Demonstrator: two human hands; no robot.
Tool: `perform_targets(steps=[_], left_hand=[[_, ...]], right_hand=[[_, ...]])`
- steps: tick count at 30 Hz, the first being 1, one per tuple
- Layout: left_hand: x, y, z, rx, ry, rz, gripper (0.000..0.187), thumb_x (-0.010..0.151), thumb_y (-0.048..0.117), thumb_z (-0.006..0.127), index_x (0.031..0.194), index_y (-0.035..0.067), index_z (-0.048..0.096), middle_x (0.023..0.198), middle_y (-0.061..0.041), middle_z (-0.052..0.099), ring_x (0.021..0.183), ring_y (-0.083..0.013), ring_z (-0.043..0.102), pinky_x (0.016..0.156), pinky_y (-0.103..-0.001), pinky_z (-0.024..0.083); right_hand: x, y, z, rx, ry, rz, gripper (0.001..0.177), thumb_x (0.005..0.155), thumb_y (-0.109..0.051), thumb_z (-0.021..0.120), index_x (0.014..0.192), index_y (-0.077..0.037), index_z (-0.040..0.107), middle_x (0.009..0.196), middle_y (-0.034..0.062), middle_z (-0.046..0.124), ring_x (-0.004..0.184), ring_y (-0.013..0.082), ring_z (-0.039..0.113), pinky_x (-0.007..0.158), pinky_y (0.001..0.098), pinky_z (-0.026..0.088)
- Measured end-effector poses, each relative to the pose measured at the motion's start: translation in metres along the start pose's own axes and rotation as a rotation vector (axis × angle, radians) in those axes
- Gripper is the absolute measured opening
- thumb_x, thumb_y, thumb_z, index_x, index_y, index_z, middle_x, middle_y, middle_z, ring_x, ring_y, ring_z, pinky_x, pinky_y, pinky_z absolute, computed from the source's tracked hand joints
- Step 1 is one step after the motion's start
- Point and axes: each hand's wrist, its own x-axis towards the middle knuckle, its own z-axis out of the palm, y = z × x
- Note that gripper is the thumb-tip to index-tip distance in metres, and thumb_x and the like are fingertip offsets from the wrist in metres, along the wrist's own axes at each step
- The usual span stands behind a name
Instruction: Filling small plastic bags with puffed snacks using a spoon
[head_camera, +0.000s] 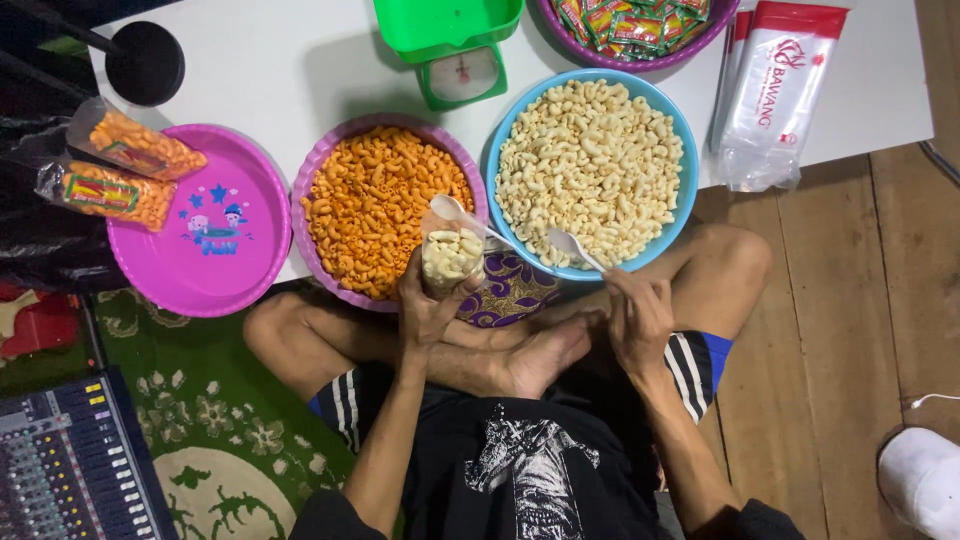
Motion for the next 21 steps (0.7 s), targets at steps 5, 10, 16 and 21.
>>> perform_targets(steps=[5,10,16,21], left_hand=[[0.004,-0.001,0.001,0.001,-0.030,-0.003,0.074,0.066,0.023,0.098,0.126,-0.003,0.063,0.112,-0.024,0.070,0.112,-0.0331,0.068,0.098,-0.051,0.050],[0.003,0.012,0.011,-0.021,-0.035,-0.003,0.075,0.067,0.024,0.098,0.127,-0.004,0.062,0.112,-0.024,0.070,0.111,-0.0327,0.068,0.099,-0.052,0.049],[0.007,0.021,0.010,-0.016,-0.059,0.026,0.070,0.070,0.025,0.097,0.124,-0.003,0.063,0.109,-0.025,0.070,0.108,-0.0363,0.069,0.096,-0.054,0.051],[0.003,0.012,0.009,0.040,-0.047,0.042,0.075,0.067,0.027,0.098,0.125,-0.005,0.062,0.110,-0.026,0.070,0.108,-0.0394,0.070,0.095,-0.053,0.052]], right_hand=[[-0.023,0.002,-0.015,-0.027,-0.045,-0.026,0.011,0.097,-0.002,0.070,0.103,-0.008,0.076,0.100,0.0043,0.077,0.076,0.0272,0.062,0.076,0.0328,0.053],[-0.023,0.004,-0.009,-0.074,-0.107,-0.042,0.014,0.099,-0.010,0.067,0.109,-0.012,0.076,0.101,0.0002,0.077,0.075,0.0254,0.062,0.077,0.0321,0.051],[-0.019,0.018,0.015,-0.070,-0.133,-0.069,0.022,0.100,-0.005,0.061,0.116,-0.013,0.075,0.107,0.0031,0.076,0.086,0.0261,0.063,0.081,0.0343,0.051],[-0.030,0.035,0.021,-0.007,-0.056,0.003,0.017,0.098,-0.002,0.067,0.110,-0.008,0.077,0.102,0.0076,0.077,0.086,0.0311,0.065,0.079,0.0382,0.055]])
